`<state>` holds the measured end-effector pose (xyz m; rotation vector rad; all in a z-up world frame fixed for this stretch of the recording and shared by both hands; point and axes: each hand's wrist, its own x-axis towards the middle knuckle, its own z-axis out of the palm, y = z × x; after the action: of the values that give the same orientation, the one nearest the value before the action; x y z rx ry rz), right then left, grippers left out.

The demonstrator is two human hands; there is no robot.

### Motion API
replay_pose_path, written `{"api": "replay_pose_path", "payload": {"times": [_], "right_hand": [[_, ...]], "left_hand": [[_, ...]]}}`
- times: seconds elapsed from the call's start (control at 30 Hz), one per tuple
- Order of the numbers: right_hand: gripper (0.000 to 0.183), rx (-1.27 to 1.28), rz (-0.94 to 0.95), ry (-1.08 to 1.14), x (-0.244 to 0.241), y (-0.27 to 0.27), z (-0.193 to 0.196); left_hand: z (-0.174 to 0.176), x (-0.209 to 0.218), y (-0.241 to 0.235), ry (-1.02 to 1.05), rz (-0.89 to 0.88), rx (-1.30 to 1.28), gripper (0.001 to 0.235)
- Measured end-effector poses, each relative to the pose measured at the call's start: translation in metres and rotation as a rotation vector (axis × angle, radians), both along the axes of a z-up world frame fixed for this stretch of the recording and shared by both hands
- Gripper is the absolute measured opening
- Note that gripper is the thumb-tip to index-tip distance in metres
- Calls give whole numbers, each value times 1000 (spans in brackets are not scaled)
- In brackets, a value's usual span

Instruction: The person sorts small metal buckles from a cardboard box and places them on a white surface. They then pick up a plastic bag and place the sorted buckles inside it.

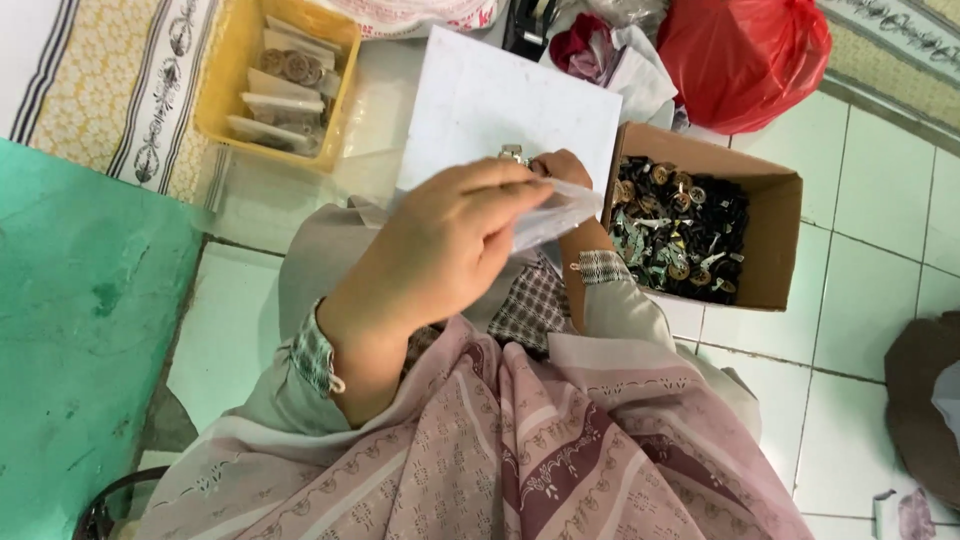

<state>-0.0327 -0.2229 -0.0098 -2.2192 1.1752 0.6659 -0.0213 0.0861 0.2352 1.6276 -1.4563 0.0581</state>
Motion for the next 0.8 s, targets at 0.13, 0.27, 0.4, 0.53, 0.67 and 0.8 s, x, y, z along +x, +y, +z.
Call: {"api": "replay_pose_path", "payload": {"times": [0.13, 0.27, 0.4, 0.53, 0.67, 0.8], "right_hand": [[17, -256, 101, -784, -50, -3, -41], [13, -111, -85, -1094, -77, 22, 24], [12, -142, 157, -1585, -87, 58, 130], [15, -230, 410, -1617, -98, 82, 173], [10, -278, 662, -1505, -96, 89, 174], [13, -283, 697, -1533, -97, 92, 176]], "left_hand": [[-41, 17, -15, 164, 61, 45, 27], [-56, 12, -21, 219, 73, 108, 27], [-59, 19, -35, 279, 68, 178, 28], [-69, 9, -46, 300, 39, 194, 27], [-99, 8, -57, 325, 55, 177, 25], [-100, 9, -58, 414, 50, 174, 29]]}}
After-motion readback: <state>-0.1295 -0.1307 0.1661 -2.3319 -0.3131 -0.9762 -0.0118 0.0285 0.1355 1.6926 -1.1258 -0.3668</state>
